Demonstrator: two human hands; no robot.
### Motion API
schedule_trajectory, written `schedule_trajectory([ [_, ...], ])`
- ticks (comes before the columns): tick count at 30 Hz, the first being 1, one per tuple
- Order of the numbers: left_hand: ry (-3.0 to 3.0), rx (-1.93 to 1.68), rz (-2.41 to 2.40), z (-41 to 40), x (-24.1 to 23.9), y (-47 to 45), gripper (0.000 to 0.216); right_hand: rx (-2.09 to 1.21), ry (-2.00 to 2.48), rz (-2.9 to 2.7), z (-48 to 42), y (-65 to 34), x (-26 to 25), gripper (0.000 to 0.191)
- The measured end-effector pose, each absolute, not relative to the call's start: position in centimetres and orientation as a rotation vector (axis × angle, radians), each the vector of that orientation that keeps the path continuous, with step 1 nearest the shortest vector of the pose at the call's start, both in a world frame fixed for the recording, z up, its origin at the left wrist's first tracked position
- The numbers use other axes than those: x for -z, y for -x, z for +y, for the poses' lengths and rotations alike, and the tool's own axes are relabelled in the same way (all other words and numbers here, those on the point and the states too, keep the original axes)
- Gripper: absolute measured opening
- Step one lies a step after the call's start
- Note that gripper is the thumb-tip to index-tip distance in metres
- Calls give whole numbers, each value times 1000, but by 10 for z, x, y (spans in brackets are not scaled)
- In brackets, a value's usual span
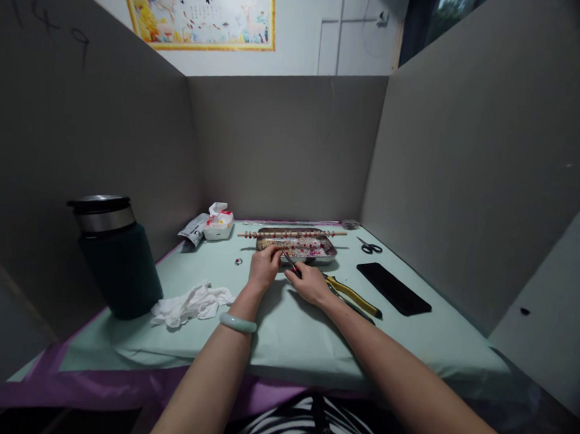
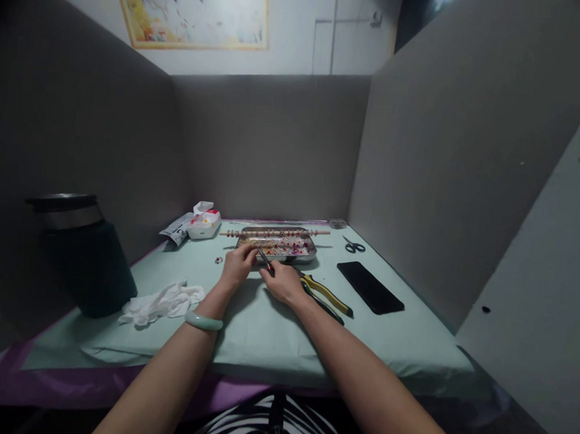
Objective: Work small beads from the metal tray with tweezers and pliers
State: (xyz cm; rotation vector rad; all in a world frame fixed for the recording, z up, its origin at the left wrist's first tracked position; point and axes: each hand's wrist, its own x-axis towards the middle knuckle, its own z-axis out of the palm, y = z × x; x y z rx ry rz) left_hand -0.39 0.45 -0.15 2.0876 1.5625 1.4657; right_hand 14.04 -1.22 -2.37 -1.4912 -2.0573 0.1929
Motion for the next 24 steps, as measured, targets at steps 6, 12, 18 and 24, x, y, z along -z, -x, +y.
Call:
schedule_trajectory([
  [6,-2137,-1438,1612,3,0,3,24,-136,1508,-2082,-11,-140,26,34],
  [12,-2021,-1456,1530,6,0,3,28,-102,1496,-2090,-11,-139,25,31],
  [18,-1700,-1316,1209,8,-1,10,24,-86,1423,-2106,-10,-145,25,28],
  [24,-1494,-1212,838,0,-7,15,29,-292,1253,-2120,-13,-152,18,25],
])
